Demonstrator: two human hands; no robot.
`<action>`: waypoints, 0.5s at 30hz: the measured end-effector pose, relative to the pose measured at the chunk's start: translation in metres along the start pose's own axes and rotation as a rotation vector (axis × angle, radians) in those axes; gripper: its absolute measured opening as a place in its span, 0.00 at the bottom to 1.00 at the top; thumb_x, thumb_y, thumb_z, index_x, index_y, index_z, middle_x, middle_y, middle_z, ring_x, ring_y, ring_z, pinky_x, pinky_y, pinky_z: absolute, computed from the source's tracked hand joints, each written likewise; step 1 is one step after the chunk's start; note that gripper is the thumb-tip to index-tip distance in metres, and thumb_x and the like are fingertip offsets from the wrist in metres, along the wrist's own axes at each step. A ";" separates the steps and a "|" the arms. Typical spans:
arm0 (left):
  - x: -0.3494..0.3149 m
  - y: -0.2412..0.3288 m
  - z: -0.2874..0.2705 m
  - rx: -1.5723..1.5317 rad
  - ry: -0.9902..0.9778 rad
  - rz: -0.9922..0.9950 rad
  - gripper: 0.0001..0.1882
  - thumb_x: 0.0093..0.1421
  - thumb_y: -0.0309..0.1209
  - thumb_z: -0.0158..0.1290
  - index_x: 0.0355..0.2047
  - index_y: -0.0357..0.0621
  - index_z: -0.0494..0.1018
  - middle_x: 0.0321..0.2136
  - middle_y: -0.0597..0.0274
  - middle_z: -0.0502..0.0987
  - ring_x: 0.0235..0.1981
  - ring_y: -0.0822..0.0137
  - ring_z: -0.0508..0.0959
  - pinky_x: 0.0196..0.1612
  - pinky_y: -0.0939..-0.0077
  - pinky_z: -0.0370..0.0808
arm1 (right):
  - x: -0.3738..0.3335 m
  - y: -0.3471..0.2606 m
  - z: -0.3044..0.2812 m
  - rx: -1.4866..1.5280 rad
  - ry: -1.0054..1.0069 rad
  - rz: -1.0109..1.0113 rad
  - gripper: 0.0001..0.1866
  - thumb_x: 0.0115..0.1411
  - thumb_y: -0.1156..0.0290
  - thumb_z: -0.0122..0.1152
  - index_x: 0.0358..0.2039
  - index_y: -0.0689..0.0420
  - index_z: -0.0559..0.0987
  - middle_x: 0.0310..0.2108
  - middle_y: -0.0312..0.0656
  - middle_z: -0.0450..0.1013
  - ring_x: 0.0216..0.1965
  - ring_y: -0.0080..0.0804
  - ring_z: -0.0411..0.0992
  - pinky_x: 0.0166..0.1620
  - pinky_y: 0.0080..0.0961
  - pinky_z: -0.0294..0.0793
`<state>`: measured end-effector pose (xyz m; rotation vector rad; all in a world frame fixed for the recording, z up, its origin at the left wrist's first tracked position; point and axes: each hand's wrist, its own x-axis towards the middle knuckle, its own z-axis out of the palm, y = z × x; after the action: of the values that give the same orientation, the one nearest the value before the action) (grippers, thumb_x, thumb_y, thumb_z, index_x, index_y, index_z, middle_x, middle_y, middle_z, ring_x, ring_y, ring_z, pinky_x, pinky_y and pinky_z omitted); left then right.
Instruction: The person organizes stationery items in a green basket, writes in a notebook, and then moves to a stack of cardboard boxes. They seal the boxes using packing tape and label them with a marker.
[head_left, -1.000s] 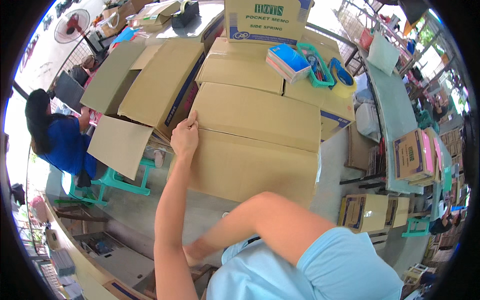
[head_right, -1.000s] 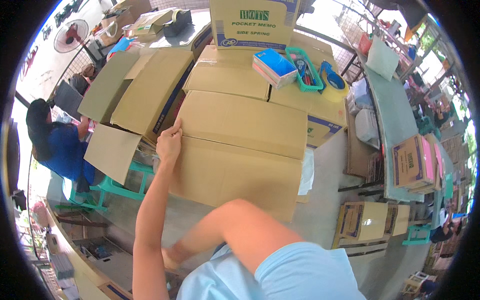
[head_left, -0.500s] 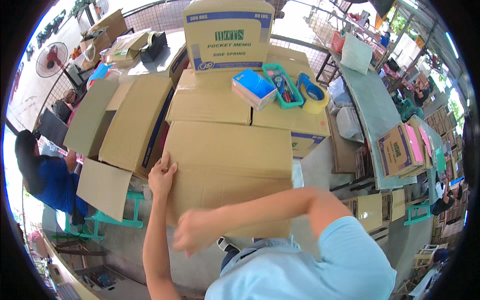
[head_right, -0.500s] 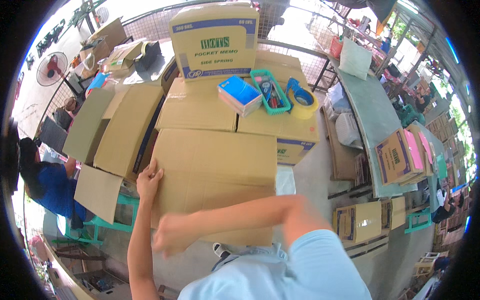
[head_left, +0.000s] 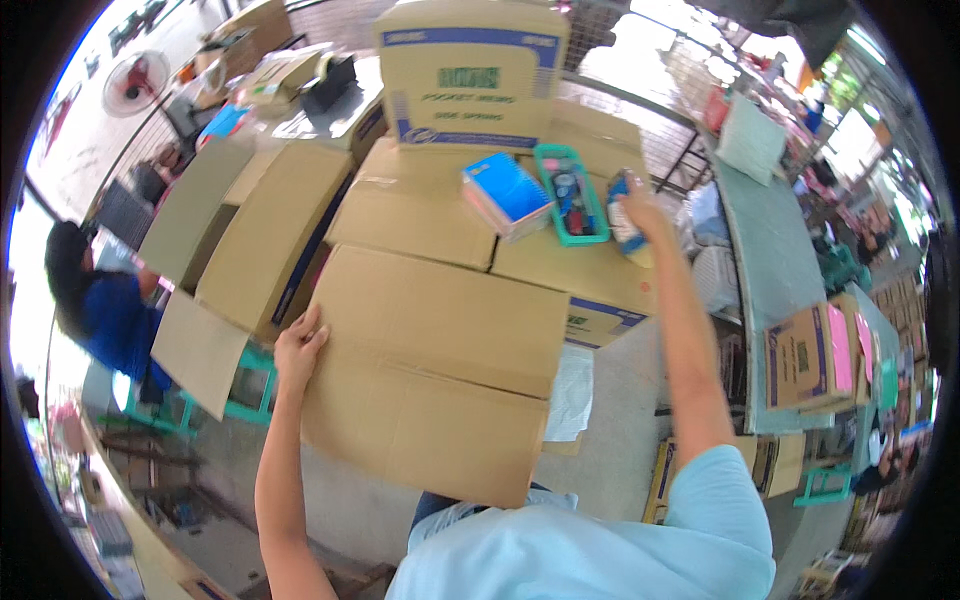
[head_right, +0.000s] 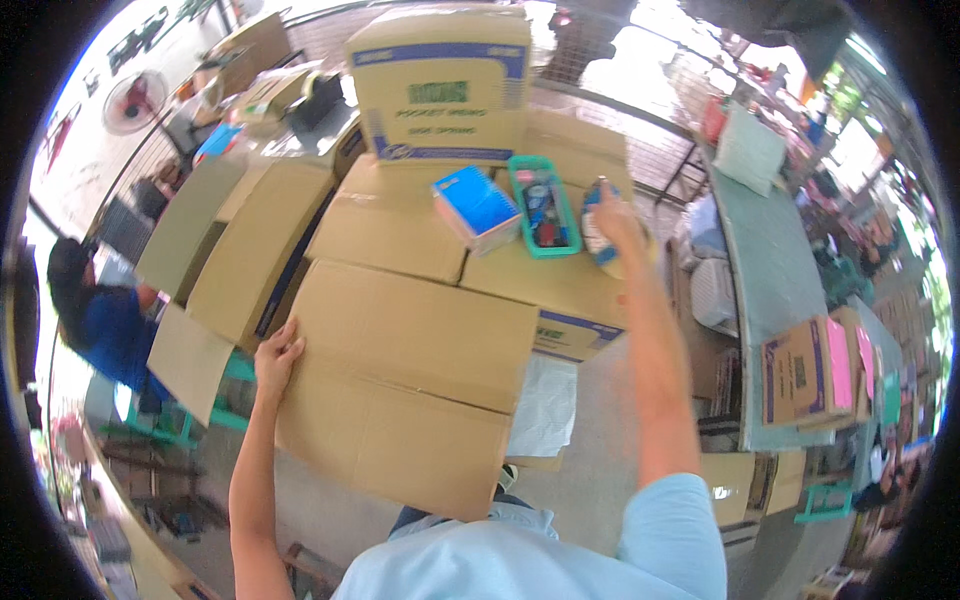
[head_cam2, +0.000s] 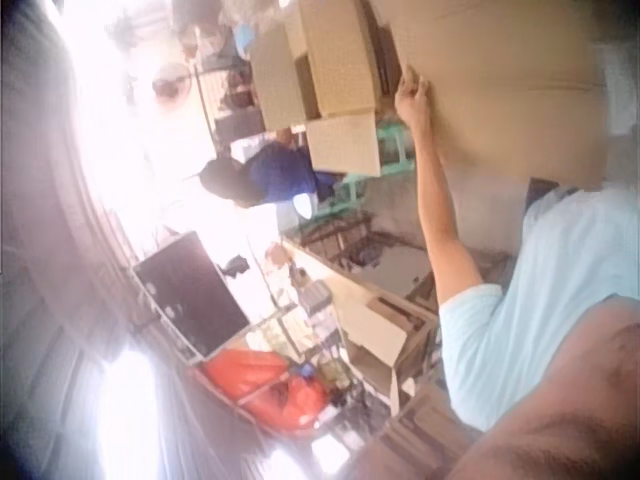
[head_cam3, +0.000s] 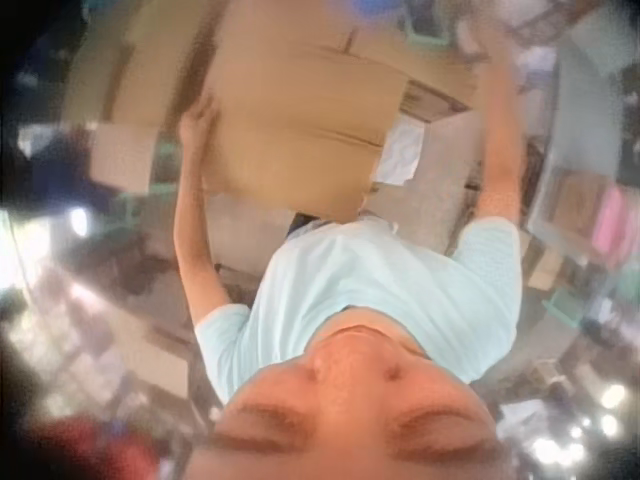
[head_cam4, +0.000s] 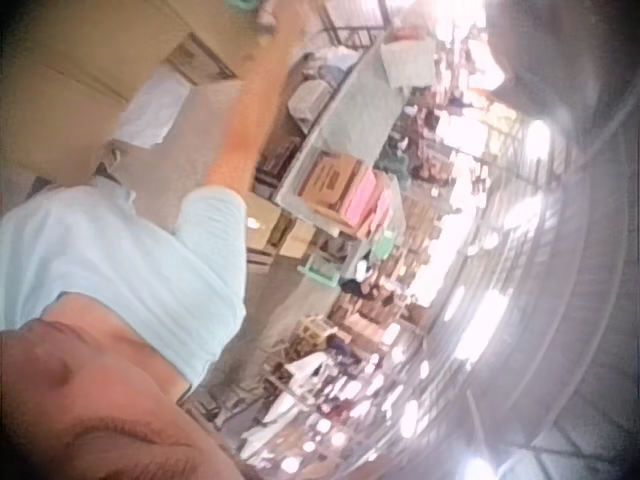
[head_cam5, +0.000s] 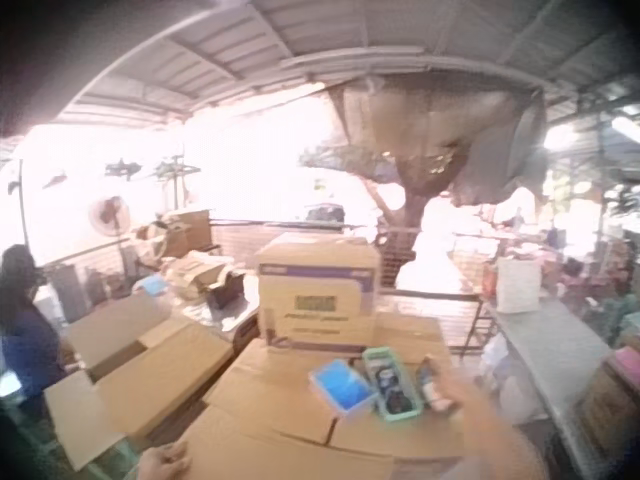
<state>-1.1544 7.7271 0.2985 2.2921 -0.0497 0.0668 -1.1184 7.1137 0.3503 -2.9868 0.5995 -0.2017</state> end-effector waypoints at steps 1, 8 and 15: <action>0.000 0.004 0.001 0.059 -0.022 -0.002 0.25 0.50 0.38 0.59 0.50 0.55 0.72 0.50 0.67 0.74 0.28 0.77 0.76 0.37 0.81 0.71 | -0.021 0.008 -0.023 -0.048 0.014 -0.125 0.30 0.61 0.65 0.45 0.64 0.46 0.54 0.40 0.56 0.73 0.42 0.56 0.72 0.45 0.43 0.70; -0.015 -0.005 -0.005 0.030 0.027 -0.138 0.23 0.51 0.42 0.57 0.49 0.62 0.73 0.51 0.69 0.73 0.31 0.73 0.78 0.41 0.77 0.72 | -0.178 -0.142 -0.170 0.475 0.179 -0.639 0.36 0.46 0.63 0.66 0.59 0.46 0.67 0.40 0.49 0.72 0.34 0.42 0.70 0.40 0.34 0.69; -0.007 0.004 0.001 0.039 0.010 -0.086 0.23 0.51 0.39 0.58 0.50 0.60 0.73 0.50 0.70 0.75 0.29 0.76 0.76 0.40 0.79 0.72 | -0.244 -0.237 -0.134 0.665 -0.084 -1.014 0.41 0.40 0.68 0.67 0.58 0.33 0.66 0.27 0.46 0.64 0.29 0.41 0.68 0.34 0.32 0.73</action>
<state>-1.1620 7.7240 0.3004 2.3302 0.0557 0.0345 -1.2720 7.4187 0.4819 -2.3269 -0.8600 -0.2574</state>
